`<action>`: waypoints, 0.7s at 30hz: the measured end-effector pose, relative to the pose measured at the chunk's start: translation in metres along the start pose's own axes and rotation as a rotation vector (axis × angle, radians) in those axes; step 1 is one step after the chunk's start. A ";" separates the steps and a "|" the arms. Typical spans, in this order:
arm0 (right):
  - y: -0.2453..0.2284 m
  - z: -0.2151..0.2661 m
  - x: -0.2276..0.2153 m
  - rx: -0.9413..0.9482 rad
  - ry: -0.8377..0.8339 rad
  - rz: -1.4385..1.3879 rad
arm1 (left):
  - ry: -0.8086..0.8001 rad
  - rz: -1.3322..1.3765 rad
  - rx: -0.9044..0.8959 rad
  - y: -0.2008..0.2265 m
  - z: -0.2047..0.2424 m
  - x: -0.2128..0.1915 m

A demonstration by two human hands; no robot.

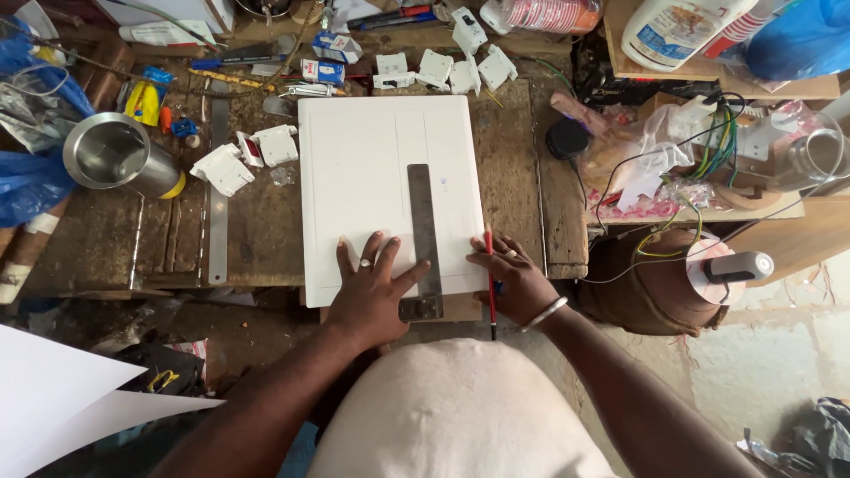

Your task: Measure and mark the layout for components on a white electrical panel board using a square and pencil.

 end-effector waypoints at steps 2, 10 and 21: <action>0.010 0.011 0.000 0.078 -0.018 -0.044 | 0.011 -0.001 0.011 -0.001 0.001 0.001; 0.064 0.082 -0.014 0.414 0.074 -0.563 | 0.082 0.029 0.067 -0.004 0.000 0.005; 0.062 0.112 -0.006 0.465 0.350 -1.290 | 0.082 0.021 0.063 -0.001 0.000 0.001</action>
Point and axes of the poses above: each hand's wrist, its own z-axis away from the middle knuckle, its own x-axis out of the palm, y = z × x, the point moved 8 cm from there along -z, towards the middle knuckle, and after that the axes turned 10 degrees about z, right-handed, at the moved point
